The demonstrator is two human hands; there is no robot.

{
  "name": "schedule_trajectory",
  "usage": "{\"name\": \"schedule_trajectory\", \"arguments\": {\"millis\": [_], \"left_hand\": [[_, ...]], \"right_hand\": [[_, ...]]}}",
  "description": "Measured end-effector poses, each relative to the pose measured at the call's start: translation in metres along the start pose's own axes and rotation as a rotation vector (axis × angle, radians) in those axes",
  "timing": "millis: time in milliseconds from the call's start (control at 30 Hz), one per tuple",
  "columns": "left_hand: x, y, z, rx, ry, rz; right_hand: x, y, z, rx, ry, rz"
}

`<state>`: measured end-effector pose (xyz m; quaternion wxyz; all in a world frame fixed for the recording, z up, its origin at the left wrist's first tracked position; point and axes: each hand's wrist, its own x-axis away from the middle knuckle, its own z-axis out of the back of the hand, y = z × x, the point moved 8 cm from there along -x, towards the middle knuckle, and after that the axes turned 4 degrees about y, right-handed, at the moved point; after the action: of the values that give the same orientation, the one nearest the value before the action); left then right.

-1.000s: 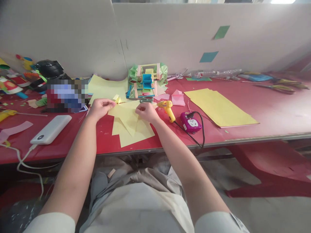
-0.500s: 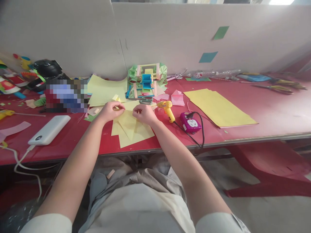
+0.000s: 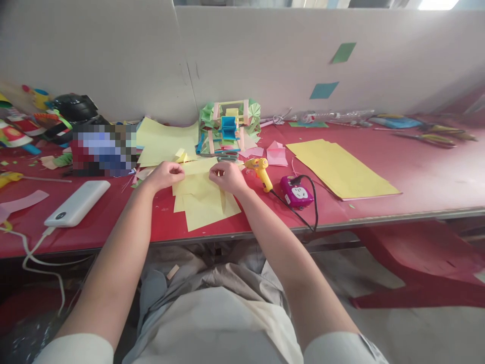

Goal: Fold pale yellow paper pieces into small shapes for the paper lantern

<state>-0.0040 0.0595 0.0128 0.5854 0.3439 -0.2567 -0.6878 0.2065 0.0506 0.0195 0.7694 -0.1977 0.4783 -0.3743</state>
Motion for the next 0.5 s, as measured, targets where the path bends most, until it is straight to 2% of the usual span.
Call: {"name": "schedule_trajectory", "arguments": {"millis": [133, 233, 500], "left_hand": [[0.001, -0.003, 0.009, -0.105, -0.001, 0.013], [0.002, -0.004, 0.013, -0.085, 0.009, 0.018], [0.005, -0.009, 0.024, -0.06, 0.09, 0.05]], "right_hand": [[-0.001, 0.001, 0.008, 0.015, 0.05, -0.038], [-0.001, 0.002, 0.013, 0.006, 0.086, -0.065], [-0.001, 0.003, 0.014, 0.05, 0.084, -0.071]]}}
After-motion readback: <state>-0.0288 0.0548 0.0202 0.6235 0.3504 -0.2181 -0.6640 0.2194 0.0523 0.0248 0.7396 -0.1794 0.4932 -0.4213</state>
